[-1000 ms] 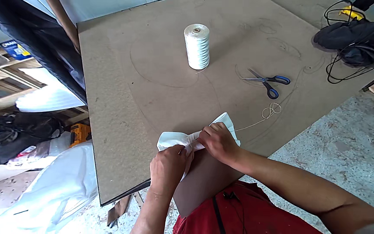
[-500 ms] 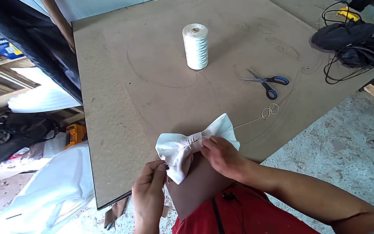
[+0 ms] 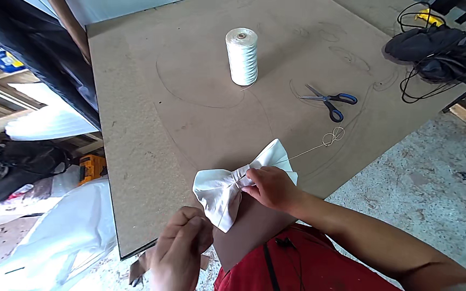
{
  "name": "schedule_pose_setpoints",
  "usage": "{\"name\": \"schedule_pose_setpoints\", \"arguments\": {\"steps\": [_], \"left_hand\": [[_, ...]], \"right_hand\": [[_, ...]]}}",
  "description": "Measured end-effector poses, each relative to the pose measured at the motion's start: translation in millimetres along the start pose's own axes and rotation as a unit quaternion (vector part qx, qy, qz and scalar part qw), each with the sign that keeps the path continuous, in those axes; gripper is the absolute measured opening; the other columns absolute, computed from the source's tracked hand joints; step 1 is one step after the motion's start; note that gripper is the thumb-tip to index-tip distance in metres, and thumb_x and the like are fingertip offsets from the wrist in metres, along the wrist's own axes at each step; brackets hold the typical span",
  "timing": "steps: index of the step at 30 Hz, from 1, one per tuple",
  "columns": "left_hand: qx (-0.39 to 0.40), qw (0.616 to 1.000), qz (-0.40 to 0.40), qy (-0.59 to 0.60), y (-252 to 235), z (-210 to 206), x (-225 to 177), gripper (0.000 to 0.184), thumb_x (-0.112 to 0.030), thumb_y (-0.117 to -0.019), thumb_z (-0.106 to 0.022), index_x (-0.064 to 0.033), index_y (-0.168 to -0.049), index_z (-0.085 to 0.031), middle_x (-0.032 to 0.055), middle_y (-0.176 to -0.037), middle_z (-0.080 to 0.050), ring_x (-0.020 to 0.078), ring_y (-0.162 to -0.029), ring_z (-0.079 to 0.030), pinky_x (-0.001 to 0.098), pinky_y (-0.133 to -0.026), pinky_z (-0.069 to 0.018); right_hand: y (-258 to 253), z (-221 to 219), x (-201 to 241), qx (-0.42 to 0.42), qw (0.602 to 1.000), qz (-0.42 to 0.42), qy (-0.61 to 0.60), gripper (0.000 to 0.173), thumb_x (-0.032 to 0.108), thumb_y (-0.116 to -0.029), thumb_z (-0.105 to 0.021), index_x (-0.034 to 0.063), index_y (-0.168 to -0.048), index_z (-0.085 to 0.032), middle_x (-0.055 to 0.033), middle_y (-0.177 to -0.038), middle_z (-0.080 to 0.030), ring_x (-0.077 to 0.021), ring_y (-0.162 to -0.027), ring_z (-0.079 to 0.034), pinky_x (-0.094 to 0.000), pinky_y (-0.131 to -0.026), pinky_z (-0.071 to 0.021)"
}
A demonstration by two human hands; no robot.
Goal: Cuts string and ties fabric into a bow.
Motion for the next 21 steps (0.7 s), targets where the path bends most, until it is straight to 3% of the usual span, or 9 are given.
{"name": "schedule_pose_setpoints", "arguments": {"steps": [2,3,4,6,9,13,15,18,21], "left_hand": [[-0.05,0.99,0.045,-0.125,5,1,19,0.012,-0.015,-0.1002,-0.05,-0.0103,-0.094,-0.06,-0.0018,-0.062,-0.053,0.0057,-0.046,-0.043,0.0217,-0.042,-0.0375],[-0.077,0.965,0.041,-0.249,8,3,24,0.012,-0.018,-0.0974,-0.059,-0.0088,-0.104,-0.062,-0.0013,-0.067,-0.057,0.0074,-0.047,-0.046,0.0239,-0.041,-0.0394],[-0.097,0.913,0.014,-0.396,10,2,25,0.027,-0.026,-0.0942,-0.064,-0.0106,-0.116,-0.065,-0.0036,-0.076,-0.062,0.0064,-0.052,-0.052,0.0251,-0.044,-0.0461],[-0.096,0.818,-0.034,-0.565,12,-2,32,0.045,-0.032,-0.0907,-0.063,-0.0097,-0.129,-0.068,0.0044,-0.095,-0.068,0.0139,-0.068,-0.063,0.0367,-0.058,-0.0554],[-0.054,0.759,-0.063,-0.646,12,-9,38,0.037,-0.032,-0.0943,-0.059,-0.0131,-0.12,-0.076,0.0062,-0.086,-0.075,0.0209,-0.068,-0.071,0.0462,-0.06,-0.06],[-0.045,0.725,-0.108,-0.678,7,-20,30,0.031,-0.036,-0.0963,-0.056,-0.0188,-0.1,-0.081,0.0002,-0.072,-0.071,0.0202,-0.067,-0.069,0.0441,-0.062,-0.0568],[-0.038,0.721,-0.152,-0.675,1,-31,28,0.032,-0.04,-0.097,-0.056,-0.0212,-0.09,-0.081,-0.0028,-0.065,-0.068,0.0173,-0.063,-0.067,0.0408,-0.06,-0.0544],[0.005,0.73,-0.178,-0.66,-15,-50,38,0.031,-0.039,-0.0973,-0.057,-0.022,-0.086,-0.08,-0.004,-0.062,-0.066,0.0157,-0.06,-0.065,0.0394,-0.057,-0.0541],[0.027,0.753,-0.175,-0.634,-37,-57,54,0.028,-0.037,-0.0963,-0.057,-0.0195,-0.09,-0.077,-0.0033,-0.071,-0.066,0.0151,-0.068,-0.067,0.0396,-0.062,-0.0572]], "right_hand": [[0,-3,-3,-0.012,1.0,-0.006,-0.003,0.028,0.037,-0.0936,-0.072,0.0104,-0.1,-0.068,-0.0006,-0.074,-0.066,-0.0179,-0.068,-0.065,-0.0359,-0.064,-0.0556],[1,-3,-6,-0.017,1.0,-0.013,-0.011,0.03,0.038,-0.0937,-0.072,0.0096,-0.102,-0.067,-0.0011,-0.075,-0.066,-0.0182,-0.069,-0.066,-0.0363,-0.065,-0.0567],[3,-3,-9,-0.022,0.999,-0.022,-0.021,0.034,0.04,-0.0939,-0.072,0.0085,-0.103,-0.066,-0.0019,-0.075,-0.066,-0.0189,-0.069,-0.066,-0.0368,-0.066,-0.0571],[5,-1,-13,-0.04,0.998,-0.037,-0.032,0.042,0.044,-0.0921,-0.073,0.0059,-0.106,-0.063,-0.0042,-0.077,-0.065,-0.02,-0.07,-0.067,-0.037,-0.067,-0.058],[8,3,-13,-0.047,0.997,-0.061,-0.026,0.05,0.048,-0.0893,-0.076,0.0044,-0.109,-0.061,-0.0051,-0.081,-0.065,-0.0199,-0.071,-0.067,-0.0366,-0.067,-0.0586],[5,12,-18,0.018,0.994,-0.102,0.014,0.052,0.061,-0.0937,-0.064,0.0089,-0.092,-0.061,-0.0027,-0.064,-0.056,-0.0202,-0.059,-0.063,-0.0378,-0.051,-0.0529],[2,16,-19,0.034,0.995,-0.092,0.019,0.045,0.055,-0.0973,-0.062,0.01,-0.089,-0.062,-0.0023,-0.063,-0.056,-0.0205,-0.059,-0.063,-0.0382,-0.051,-0.0518],[6,22,-17,0.001,0.998,-0.059,-0.005,0.03,0.036,-0.0976,-0.068,0.0074,-0.104,-0.063,-0.0033,-0.074,-0.063,-0.0198,-0.068,-0.066,-0.0363,-0.061,-0.0569],[14,23,-18,-0.041,0.997,-0.061,-0.027,0.048,0.031,-0.0973,-0.069,0.0029,-0.134,-0.056,-0.0053,-0.084,-0.07,-0.0204,-0.075,-0.07,-0.0369,-0.071,-0.0599]]}}
Point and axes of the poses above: each hand's wrist, its own y-axis away from the middle knuckle, its own z-axis out of the back of the hand, x = y × z, the point moved 6 cm from there along -y, towards the middle knuckle
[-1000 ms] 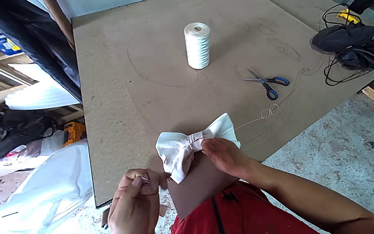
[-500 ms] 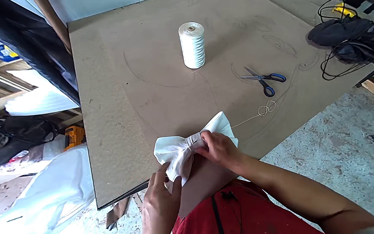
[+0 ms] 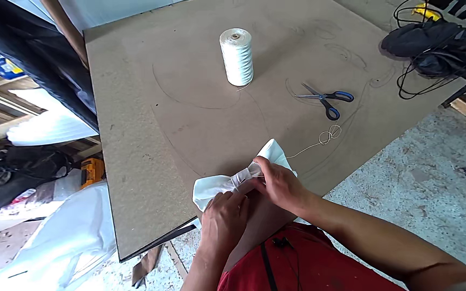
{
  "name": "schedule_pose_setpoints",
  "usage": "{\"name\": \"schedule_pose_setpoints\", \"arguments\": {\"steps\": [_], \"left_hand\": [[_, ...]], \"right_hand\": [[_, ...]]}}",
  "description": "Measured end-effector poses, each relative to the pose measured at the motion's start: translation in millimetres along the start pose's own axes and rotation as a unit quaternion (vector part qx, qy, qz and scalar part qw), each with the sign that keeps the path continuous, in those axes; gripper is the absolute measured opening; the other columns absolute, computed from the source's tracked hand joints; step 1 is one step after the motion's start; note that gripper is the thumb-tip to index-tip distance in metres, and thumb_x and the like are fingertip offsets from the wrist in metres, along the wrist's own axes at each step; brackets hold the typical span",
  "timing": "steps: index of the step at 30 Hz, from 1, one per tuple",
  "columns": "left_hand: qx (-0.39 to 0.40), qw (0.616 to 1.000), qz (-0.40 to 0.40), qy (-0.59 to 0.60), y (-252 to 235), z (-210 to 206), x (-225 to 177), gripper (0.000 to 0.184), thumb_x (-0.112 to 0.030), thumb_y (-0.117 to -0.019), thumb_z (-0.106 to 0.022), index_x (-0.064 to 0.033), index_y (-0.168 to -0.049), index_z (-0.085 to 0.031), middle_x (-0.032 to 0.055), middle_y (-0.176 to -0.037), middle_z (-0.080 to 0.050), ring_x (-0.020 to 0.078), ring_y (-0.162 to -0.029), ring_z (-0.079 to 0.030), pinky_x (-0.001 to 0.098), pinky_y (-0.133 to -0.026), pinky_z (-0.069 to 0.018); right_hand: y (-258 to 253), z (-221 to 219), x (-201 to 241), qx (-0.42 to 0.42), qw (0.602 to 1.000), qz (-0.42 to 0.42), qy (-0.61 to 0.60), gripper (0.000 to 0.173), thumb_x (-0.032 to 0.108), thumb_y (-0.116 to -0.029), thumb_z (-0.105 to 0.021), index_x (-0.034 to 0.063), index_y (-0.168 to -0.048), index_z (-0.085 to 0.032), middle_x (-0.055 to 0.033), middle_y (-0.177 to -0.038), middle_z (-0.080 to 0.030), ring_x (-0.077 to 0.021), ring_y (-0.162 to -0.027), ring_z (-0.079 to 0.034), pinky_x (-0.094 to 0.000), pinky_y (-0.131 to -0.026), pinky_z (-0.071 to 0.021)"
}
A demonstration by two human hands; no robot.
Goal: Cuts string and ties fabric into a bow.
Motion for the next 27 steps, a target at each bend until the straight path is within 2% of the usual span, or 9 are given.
{"name": "schedule_pose_setpoints", "arguments": {"steps": [1,2,3,5,6,12,15,21,27], "left_hand": [[-0.009,1.0,0.012,0.011,-5,-4,2,0.028,-0.038,-0.095,-0.058,-0.0173,-0.094,-0.077,-0.0019,-0.074,-0.067,0.0161,-0.069,-0.068,0.0407,-0.062,-0.0581],[-0.02,0.999,0.024,0.014,-9,-6,4,0.029,-0.039,-0.0937,-0.06,-0.0137,-0.098,-0.074,0.0001,-0.075,-0.068,0.0178,-0.069,-0.068,0.0424,-0.061,-0.0586],[-0.026,0.999,0.033,0.015,-13,-8,7,0.035,-0.042,-0.0929,-0.063,-0.011,-0.107,-0.072,0.0023,-0.078,-0.068,0.02,-0.07,-0.068,0.0441,-0.062,-0.0585],[-0.011,0.999,0.043,0.019,-20,-13,12,0.048,-0.045,-0.0917,-0.067,-0.0134,-0.128,-0.07,0.0051,-0.089,-0.071,0.0228,-0.078,-0.07,0.0465,-0.068,-0.0594],[-0.004,0.999,0.042,0.016,-23,-16,15,0.049,-0.046,-0.0913,-0.068,-0.0153,-0.129,-0.071,0.005,-0.091,-0.072,0.0228,-0.08,-0.07,0.0464,-0.07,-0.0595],[0.057,0.992,0.102,0.034,-38,-18,21,0.033,-0.042,-0.0954,-0.072,-0.0202,-0.119,-0.077,0.0043,-0.093,-0.076,0.0228,-0.076,-0.071,0.0532,-0.069,-0.0585],[0.091,0.986,0.137,0.031,-44,-19,22,0.027,-0.038,-0.0976,-0.07,-0.0222,-0.118,-0.077,0.0042,-0.092,-0.076,0.0253,-0.078,-0.072,0.0562,-0.071,-0.0572],[0.122,0.975,0.184,0.023,-56,-19,28,0.024,-0.044,-0.1008,-0.064,-0.027,-0.099,-0.08,0.0041,-0.081,-0.075,0.0284,-0.076,-0.072,0.0598,-0.067,-0.0534],[0.088,0.982,0.165,0.023,-53,-21,25,0.024,-0.039,-0.1022,-0.063,-0.0224,-0.097,-0.08,0.0049,-0.079,-0.074,0.0277,-0.074,-0.071,0.0582,-0.065,-0.0537]], "right_hand": [[2,0,1,-0.007,1.0,0.008,-0.003,0.051,0.03,-0.0987,-0.068,0.0034,-0.14,-0.054,-0.0055,-0.086,-0.071,-0.0203,-0.076,-0.07,-0.0369,-0.072,-0.0598],[4,-1,2,-0.013,1.0,0.024,-0.002,0.047,0.029,-0.0998,-0.066,0.005,-0.14,-0.057,-0.0051,-0.086,-0.071,-0.0197,-0.077,-0.07,-0.0363,-0.073,-0.0596],[6,-4,2,-0.016,0.999,0.046,-0.003,0.038,0.025,-0.0999,-0.065,0.0059,-0.133,-0.064,-0.005,-0.086,-0.071,-0.0197,-0.078,-0.069,-0.0358,-0.073,-0.0589],[8,-10,0,-0.004,0.998,0.064,-0.004,0.021,0.024,-0.0996,-0.064,0.0086,-0.111,-0.072,-0.0037,-0.085,-0.069,-0.0186,-0.08,-0.068,-0.0335,-0.075,-0.0581],[8,-11,-2,0.002,0.998,0.06,-0.006,0.019,0.025,-0.1,-0.063,0.0092,-0.106,-0.073,-0.003,-0.085,-0.069,-0.0179,-0.082,-0.068,-0.0326,-0.075,-0.0579],[1,-18,-14,0.092,0.995,-0.005,-0.045,0.026,0.032,-0.097,-0.07,0.0101,-0.111,-0.073,-0.0039,-0.093,-0.071,-0.0176,-0.089,-0.069,-0.0342,-0.08,-0.059],[-2,-20,-19,0.142,0.988,-0.012,-0.061,0.031,0.035,-0.096,-0.071,0.0113,-0.117,-0.071,-0.0044,-0.103,-0.072,-0.0176,-0.1,-0.069,-0.0355,-0.089,-0.058],[3,-25,-24,0.073,0.994,-0.001,-0.075,0.025,0.034,-0.099,-0.067,0.0115,-0.104,-0.074,-0.0024,-0.093,-0.072,-0.0153,-0.091,-0.07,-0.0332,-0.081,-0.059],[1,-27,-20,0.062,0.995,-0.04,-0.064,0.024,0.035,-0.1002,-0.065,0.0135,-0.096,-0.074,-0.0007,-0.089,-0.071,-0.0146,-0.089,-0.069,-0.0347,-0.078,-0.0582]]}}
Point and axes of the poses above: each hand's wrist, its own y-axis away from the middle knuckle, its own z-axis out of the back of the hand, x = y × z, the point moved 6 cm from there along -y, towards the middle knuckle
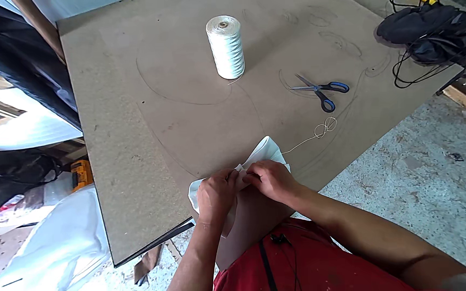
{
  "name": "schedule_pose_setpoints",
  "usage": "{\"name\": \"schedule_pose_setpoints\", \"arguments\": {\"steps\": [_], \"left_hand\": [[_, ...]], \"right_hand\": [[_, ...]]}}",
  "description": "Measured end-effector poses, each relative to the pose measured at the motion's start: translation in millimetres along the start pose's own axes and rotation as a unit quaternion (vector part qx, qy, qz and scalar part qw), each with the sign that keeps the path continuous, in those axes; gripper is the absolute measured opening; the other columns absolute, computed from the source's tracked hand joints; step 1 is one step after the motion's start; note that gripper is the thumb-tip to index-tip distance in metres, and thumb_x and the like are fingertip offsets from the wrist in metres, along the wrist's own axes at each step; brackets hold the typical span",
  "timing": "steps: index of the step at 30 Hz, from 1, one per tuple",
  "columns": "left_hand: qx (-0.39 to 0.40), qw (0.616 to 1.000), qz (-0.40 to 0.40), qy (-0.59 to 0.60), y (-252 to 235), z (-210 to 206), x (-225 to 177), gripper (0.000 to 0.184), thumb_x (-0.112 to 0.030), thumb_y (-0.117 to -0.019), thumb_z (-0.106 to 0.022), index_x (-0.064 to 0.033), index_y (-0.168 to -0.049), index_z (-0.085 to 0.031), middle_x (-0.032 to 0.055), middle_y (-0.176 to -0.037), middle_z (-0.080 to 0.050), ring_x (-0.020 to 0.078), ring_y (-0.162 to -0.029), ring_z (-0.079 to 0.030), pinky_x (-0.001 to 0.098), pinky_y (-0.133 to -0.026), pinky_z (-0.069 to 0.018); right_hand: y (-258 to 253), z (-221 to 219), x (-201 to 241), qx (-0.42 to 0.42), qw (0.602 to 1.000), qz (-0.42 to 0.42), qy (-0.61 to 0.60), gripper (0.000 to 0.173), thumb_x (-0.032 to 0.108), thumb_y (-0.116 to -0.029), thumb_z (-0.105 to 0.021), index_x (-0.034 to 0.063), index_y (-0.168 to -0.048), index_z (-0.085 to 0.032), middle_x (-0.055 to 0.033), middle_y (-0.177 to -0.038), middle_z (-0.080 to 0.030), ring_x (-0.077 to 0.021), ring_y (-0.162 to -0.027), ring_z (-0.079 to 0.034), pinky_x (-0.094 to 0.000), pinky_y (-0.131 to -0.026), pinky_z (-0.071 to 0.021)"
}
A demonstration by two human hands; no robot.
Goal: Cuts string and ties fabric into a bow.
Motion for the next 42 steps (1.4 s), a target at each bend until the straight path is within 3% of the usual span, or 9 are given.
{"name": "schedule_pose_setpoints", "arguments": {"steps": [7,9,15,19,21,26,29,35,42], "left_hand": [[-0.014,0.998,0.0,-0.068,28,25,0,0.022,-0.032,-0.1007,-0.064,-0.0169,-0.109,-0.077,0.0115,-0.077,-0.072,0.0357,-0.069,-0.071,0.0626,-0.062,-0.0549],[-0.003,0.994,-0.002,-0.108,47,41,3,0.021,-0.032,-0.0999,-0.064,-0.0185,-0.1,-0.08,0.0117,-0.074,-0.073,0.0377,-0.069,-0.071,0.0639,-0.059,-0.0532],[0.07,0.994,-0.024,-0.082,67,57,-2,0.022,-0.041,-0.0973,-0.062,-0.0291,-0.091,-0.08,-0.0057,-0.065,-0.067,0.0156,-0.059,-0.064,0.0489,-0.054,-0.0509],[0.112,0.992,-0.045,0.028,59,48,-11,0.018,-0.04,-0.0948,-0.066,-0.0311,-0.089,-0.079,-0.0163,-0.07,-0.068,-0.002,-0.06,-0.061,0.0282,-0.056,-0.0527],[0.108,0.99,-0.073,0.049,54,49,-14,0.014,-0.038,-0.0922,-0.069,-0.0297,-0.087,-0.079,-0.0172,-0.079,-0.07,-0.0023,-0.069,-0.064,0.0266,-0.063,-0.0566],[0.05,0.989,-0.13,0.054,39,76,-21,0.014,-0.039,-0.0853,-0.074,-0.0273,-0.077,-0.076,-0.0139,-0.11,-0.072,0.0114,-0.112,-0.064,0.0507,-0.093,-0.0516],[0.11,0.978,-0.134,0.112,37,79,-29,0.017,-0.044,-0.0858,-0.074,-0.0301,-0.076,-0.074,-0.0172,-0.112,-0.072,0.0052,-0.114,-0.064,0.0399,-0.093,-0.057],[0.261,0.835,-0.132,0.466,35,43,-44,0.025,-0.029,-0.0961,-0.07,-0.0052,-0.093,-0.076,0.0143,-0.09,-0.075,0.0247,-0.086,-0.073,0.0406,-0.083,-0.0609],[0.277,0.832,-0.211,0.432,52,36,-39,0.028,-0.031,-0.1004,-0.066,-0.0085,-0.111,-0.078,0.0081,-0.106,-0.076,0.0205,-0.101,-0.072,0.0389,-0.092,-0.06]], "right_hand": [[-11,3,-1,0.085,0.983,-0.159,-0.016,0.034,0.046,-0.0975,-0.063,0.0145,-0.089,-0.072,-0.0014,-0.08,-0.069,-0.018,-0.08,-0.069,-0.0433,-0.069,-0.0557],[-13,6,-1,0.112,0.976,-0.186,-0.029,0.035,0.047,-0.0978,-0.063,0.014,-0.087,-0.07,-0.0024,-0.076,-0.067,-0.0194,-0.076,-0.068,-0.0447,-0.066,-0.0533],[-13,6,3,0.114,0.975,-0.19,-0.019,0.031,0.042,-0.0978,-0.063,0.0149,-0.083,-0.067,-0.0014,-0.07,-0.063,-0.019,-0.071,-0.065,-0.0441,-0.061,-0.0509],[-14,5,6,0.104,0.98,-0.167,0.001,0.031,0.039,-0.0989,-0.062,0.0137,-0.082,-0.065,-0.0025,-0.069,-0.062,-0.0199,-0.07,-0.065,-0.0431,-0.059,-0.0496],[-13,7,8,0.107,0.982,-0.154,0.009,0.029,0.039,-0.0996,-0.061,0.0133,-0.086,-0.067,-0.0029,-0.073,-0.064,-0.0199,-0.073,-0.067,-0.0431,-0.061,-0.0521],[-18,20,16,0.137,0.983,-0.112,0.047,0.031,0.044,-0.0999,-0.062,0.0131,-0.099,-0.069,-0.0041,-0.08,-0.067,-0.0218,-0.079,-0.069,-0.0438,-0.066,-0.0549],[-20,22,22,0.145,0.982,-0.104,0.063,0.031,0.043,-0.0992,-0.064,0.0128,-0.102,-0.067,-0.0048,-0.079,-0.067,-0.0233,-0.078,-0.069,-0.0446,-0.065,-0.0553],[-11,54,23,0.19,0.973,-0.118,0.064,0.035,0.04,-0.0963,-0.069,0.0164,-0.122,-0.063,-0.005,-0.084,-0.069,-0.0267,-0.077,-0.069,-0.0507,-0.064,-0.0567],[18,148,-18,0.229,0.947,-0.177,0.143,0.017,0.037,-0.096,-0.07,0.0202,-0.097,-0.072,-0.0012,-0.08,-0.069,-0.0227,-0.079,-0.068,-0.0508,-0.07,-0.0544]]}}
Point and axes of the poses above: each hand's wrist, its own y-axis away from the middle knuckle, its own z-axis out of the back of the hand, x = y × z, the point moved 6 cm from there along -y, towards the middle knuckle
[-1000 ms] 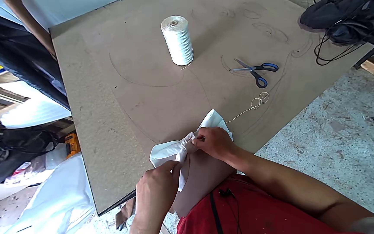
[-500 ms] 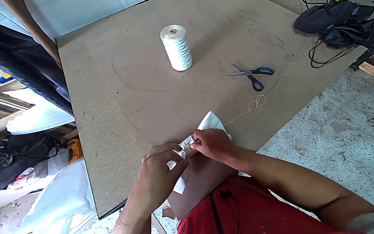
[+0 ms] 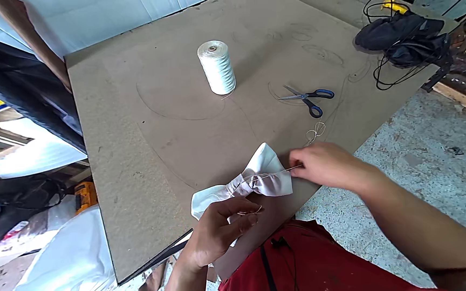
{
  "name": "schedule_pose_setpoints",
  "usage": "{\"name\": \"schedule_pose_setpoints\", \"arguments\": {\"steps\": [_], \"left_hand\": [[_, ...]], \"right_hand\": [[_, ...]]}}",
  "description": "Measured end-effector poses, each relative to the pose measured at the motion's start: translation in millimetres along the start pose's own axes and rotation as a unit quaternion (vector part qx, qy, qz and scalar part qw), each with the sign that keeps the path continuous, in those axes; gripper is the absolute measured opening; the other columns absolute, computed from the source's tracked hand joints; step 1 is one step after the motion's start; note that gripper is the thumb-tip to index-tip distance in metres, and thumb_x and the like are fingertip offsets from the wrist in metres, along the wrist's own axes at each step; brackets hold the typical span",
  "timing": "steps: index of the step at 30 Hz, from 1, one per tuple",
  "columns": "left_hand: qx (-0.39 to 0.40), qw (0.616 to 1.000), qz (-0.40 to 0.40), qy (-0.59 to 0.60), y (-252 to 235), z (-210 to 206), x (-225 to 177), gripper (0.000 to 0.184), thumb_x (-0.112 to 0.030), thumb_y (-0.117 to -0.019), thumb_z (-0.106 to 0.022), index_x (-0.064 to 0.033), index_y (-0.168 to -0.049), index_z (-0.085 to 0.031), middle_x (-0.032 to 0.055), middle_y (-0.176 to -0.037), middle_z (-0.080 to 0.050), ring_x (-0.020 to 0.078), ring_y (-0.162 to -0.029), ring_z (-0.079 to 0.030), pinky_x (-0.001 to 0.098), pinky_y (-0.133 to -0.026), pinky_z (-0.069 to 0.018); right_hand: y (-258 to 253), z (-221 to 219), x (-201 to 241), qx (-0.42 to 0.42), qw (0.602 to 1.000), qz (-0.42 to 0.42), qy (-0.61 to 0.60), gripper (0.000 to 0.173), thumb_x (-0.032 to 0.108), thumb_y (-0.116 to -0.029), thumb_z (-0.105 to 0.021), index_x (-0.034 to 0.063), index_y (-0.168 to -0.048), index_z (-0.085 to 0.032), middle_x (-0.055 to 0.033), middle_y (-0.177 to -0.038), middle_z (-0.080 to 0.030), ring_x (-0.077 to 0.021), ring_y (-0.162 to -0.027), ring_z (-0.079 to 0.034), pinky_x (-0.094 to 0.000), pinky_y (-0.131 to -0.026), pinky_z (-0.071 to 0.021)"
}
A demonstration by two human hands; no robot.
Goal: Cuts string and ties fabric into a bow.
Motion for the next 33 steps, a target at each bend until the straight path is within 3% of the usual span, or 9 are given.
{"name": "schedule_pose_setpoints", "arguments": {"steps": [6,10,12,13,15,17,23,28,33], "left_hand": [[-0.008,0.982,-0.067,-0.177,0,-4,-21,0.027,-0.019,-0.0989,-0.057,-0.0183,-0.115,-0.078,-0.0029,-0.107,-0.074,0.0111,-0.101,-0.07,0.035,-0.089,-0.0615],[0.07,0.948,-0.094,-0.295,-8,-50,-22,0.033,-0.02,-0.102,-0.05,-0.0245,-0.124,-0.075,-0.003,-0.102,-0.072,0.012,-0.099,-0.066,0.041,-0.093,-0.0538],[0.019,0.97,-0.074,-0.23,-11,-56,-15,0.021,-0.023,-0.1029,-0.055,-0.0155,-0.106,-0.074,-0.0017,-0.092,-0.072,0.0095,-0.091,-0.068,0.0366,-0.087,-0.0564],[-0.026,0.984,-0.057,-0.166,-12,-52,-11,0.019,-0.022,-0.1016,-0.059,-0.0114,-0.109,-0.073,-0.0023,-0.093,-0.073,0.0067,-0.089,-0.07,0.0321,-0.084,-0.0599],[-0.101,0.995,-0.024,0.016,-12,-40,0,0.037,-0.01,-0.1016,-0.056,-0.0061,-0.137,-0.064,0.0055,-0.098,-0.075,0.0128,-0.084,-0.071,0.0319,-0.079,-0.0612],[-0.156,0.969,-0.014,0.19,-12,-26,13,0.046,-0.008,-0.1016,-0.049,-0.009,-0.148,-0.056,0.0127,-0.092,-0.072,0.0144,-0.072,-0.064,0.0292,-0.067,-0.0549],[-0.16,0.897,-0.04,0.411,-5,7,30,0.05,-0.018,-0.1059,-0.041,-0.024,-0.156,-0.046,0.0025,-0.067,-0.059,0.0072,-0.053,-0.053,0.0233,-0.054,-0.0483],[-0.201,0.9,-0.025,0.387,-2,22,36,0.047,-0.018,-0.1062,-0.037,-0.021,-0.151,-0.052,-0.0048,-0.059,-0.048,0.0043,-0.047,-0.043,0.0217,-0.048,-0.0418],[-0.171,0.908,-0.035,0.38,-7,25,40,0.047,-0.021,-0.1063,-0.037,-0.0225,-0.152,-0.048,-0.0072,-0.058,-0.049,0.0025,-0.045,-0.042,0.02,-0.044,-0.0396]], "right_hand": [[46,37,-22,-0.118,0.99,0.017,-0.071,0.011,0.037,-0.0956,-0.072,0.0287,-0.088,-0.073,0.0133,-0.071,-0.066,-0.0037,-0.064,-0.061,-0.0328,-0.057,-0.052],[54,17,28,-0.142,0.924,0.107,-0.337,0.007,0.027,-0.0931,-0.073,0.0209,-0.091,-0.075,0.0099,-0.072,-0.068,-0.003,-0.059,-0.063,-0.0262,-0.051,-0.0566],[57,-15,61,-0.058,0.891,0.133,-0.431,0.013,0.028,-0.0969,-0.07,0.0158,-0.095,-0.076,0.0061,-0.074,-0.07,-0.0043,-0.061,-0.065,-0.0261,-0.056,-0.0582],[60,-29,72,-0.014,0.877,0.146,-0.457,0.019,0.029,-0.0998,-0.067,0.0125,-0.098,-0.076,0.0046,-0.075,-0.07,-0.0039,-0.062,-0.064,-0.0247,-0.058,-0.057],[68,-54,82,0.043,0.865,0.159,-0.475,0.026,0.032,-0.1036,-0.062,0.0097,-0.1,-0.075,0.0034,-0.075,-0.07,-0.0033,-0.062,-0.063,-0.023,-0.059,-0.0549],[71,-75,74,0.058,0.869,0.157,-0.466,0.031,0.037,-0.1056,-0.058,0.0106,-0.1,-0.074,0.0031,-0.074,-0.069,-0.0039,-0.061,-0.062,-0.0245,-0.058,-0.052],[84,-101,-43,0.001,0.93,0.039,-0.365,0.03,0.044,-0.1005,-0.063,0.0181,-0.097,-0.078,0.0049,-0.073,-0.068,-0.006,-0.063,-0.062,-0.0308,-0.06,-0.0543],[129,-76,-196,-0.12,0.966,-0.141,-0.183,0.015,0.032,-0.099,-0.07,0.0235,-0.092,-0.079,0.0049,-0.073,-0.07,-0.0113,-0.064,-0.064,-0.0449,-0.063,-0.0545],[152,-23,-266,-0.251,0.945,-0.196,-0.08,0.024,0.038,-0.1016,-0.065,0.0187,-0.096,-0.078,-0.0021,-0.077,-0.071,-0.0194,-0.071,-0.067,-0.0534,-0.067,-0.0536]]}}
Point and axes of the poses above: each hand's wrist, its own y-axis away from the middle knuckle, its own z-axis out of the back of the hand, x = y × z, the point moved 6 cm from there along -y, towards the middle knuckle
